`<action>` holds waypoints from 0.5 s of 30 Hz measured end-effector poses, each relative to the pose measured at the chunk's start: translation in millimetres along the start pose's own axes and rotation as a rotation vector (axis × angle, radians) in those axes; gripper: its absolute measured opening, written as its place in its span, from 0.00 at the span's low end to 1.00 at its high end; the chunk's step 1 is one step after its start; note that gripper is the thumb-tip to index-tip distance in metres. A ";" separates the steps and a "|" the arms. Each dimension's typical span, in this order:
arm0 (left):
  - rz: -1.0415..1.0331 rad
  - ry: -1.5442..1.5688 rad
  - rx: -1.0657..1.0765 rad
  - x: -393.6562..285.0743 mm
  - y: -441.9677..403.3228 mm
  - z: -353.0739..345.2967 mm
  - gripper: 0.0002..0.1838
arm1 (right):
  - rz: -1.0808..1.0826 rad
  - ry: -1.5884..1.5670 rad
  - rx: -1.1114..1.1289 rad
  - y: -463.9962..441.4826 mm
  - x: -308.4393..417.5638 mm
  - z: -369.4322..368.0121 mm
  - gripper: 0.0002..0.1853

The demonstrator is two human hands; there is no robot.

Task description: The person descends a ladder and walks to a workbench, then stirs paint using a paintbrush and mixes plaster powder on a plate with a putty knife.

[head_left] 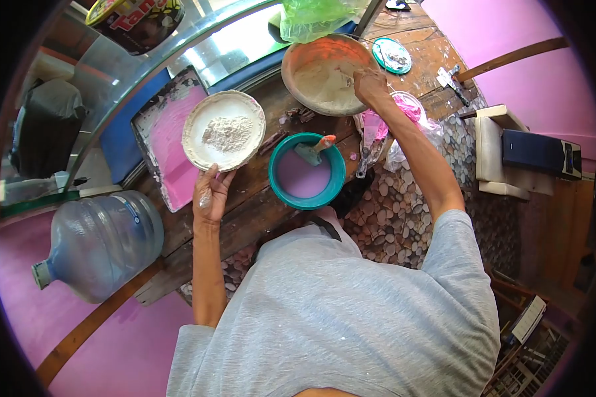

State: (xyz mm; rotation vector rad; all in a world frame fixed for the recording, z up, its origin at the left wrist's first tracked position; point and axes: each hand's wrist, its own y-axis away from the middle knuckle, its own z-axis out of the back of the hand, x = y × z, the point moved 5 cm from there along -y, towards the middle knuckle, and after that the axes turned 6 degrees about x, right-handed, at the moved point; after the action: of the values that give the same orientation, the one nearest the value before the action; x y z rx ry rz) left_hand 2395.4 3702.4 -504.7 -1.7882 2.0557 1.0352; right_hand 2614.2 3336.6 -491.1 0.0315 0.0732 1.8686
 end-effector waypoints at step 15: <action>0.000 0.055 0.005 7.3 -5.5 10.4 0.22 | -0.113 -0.283 0.275 6.4 16.4 -31.4 0.16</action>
State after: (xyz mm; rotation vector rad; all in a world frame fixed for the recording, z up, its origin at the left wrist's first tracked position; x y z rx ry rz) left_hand 2396.0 3703.2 -518.6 -1.8336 2.0880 0.9910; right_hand 2601.4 3349.4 -522.3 0.4704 0.1330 1.7125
